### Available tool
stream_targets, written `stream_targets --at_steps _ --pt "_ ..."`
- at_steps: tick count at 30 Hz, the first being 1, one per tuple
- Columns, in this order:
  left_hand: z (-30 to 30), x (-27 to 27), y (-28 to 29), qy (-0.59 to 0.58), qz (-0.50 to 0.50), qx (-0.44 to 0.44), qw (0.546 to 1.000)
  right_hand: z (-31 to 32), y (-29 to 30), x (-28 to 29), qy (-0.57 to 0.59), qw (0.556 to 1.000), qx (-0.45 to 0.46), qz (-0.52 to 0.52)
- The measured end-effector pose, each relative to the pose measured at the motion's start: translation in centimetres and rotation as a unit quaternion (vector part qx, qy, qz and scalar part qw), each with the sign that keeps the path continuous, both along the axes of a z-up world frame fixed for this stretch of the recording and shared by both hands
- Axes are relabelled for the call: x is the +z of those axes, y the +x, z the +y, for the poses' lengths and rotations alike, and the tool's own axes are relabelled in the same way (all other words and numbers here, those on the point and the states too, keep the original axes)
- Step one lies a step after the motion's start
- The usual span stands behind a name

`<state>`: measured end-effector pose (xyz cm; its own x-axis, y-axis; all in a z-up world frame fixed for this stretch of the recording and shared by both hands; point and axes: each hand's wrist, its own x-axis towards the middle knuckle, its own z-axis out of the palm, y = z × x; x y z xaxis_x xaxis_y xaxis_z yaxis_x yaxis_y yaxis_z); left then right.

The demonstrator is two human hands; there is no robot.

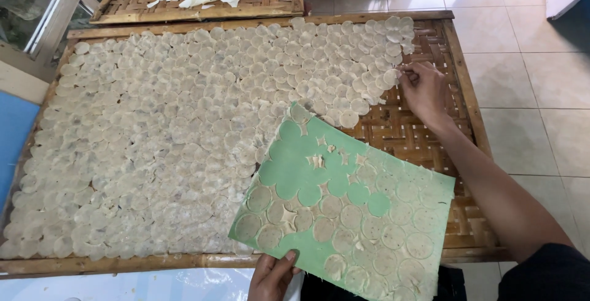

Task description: The person peels small circular dough pieces from a stencil and places them on a drying tray.

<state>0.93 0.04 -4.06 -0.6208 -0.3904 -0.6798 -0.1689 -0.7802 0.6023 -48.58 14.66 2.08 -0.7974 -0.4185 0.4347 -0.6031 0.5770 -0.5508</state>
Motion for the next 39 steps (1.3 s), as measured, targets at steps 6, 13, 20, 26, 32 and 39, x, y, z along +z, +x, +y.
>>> stream_targets --at_steps 6,13,20,26,32,39 --pt "-0.3 3.6 -0.9 -0.018 -0.027 0.043 0.999 -0.3 -0.7 -1.0 -0.049 0.997 0.015 0.049" --pt "-2.8 8.2 -3.5 -0.038 -0.014 -0.001 0.999 -0.5 0.1 -0.1 -0.002 0.998 0.014 0.065" --pt "-4.7 8.0 -5.5 -0.079 0.118 -0.028 0.989 -1.5 5.5 4.9 0.002 0.999 0.05 0.02" --pt "-4.5 5.7 -4.8 -0.092 0.133 -0.016 0.987 -5.6 11.2 8.2 -0.018 0.971 0.228 0.075" --pt "-4.6 4.3 -4.4 -0.096 0.119 -0.016 0.988 -9.3 12.1 8.7 0.004 0.957 0.259 0.133" --pt "-4.8 5.3 -4.8 -0.085 0.088 -0.039 0.992 -8.7 12.9 7.8 0.035 0.937 0.317 0.143"
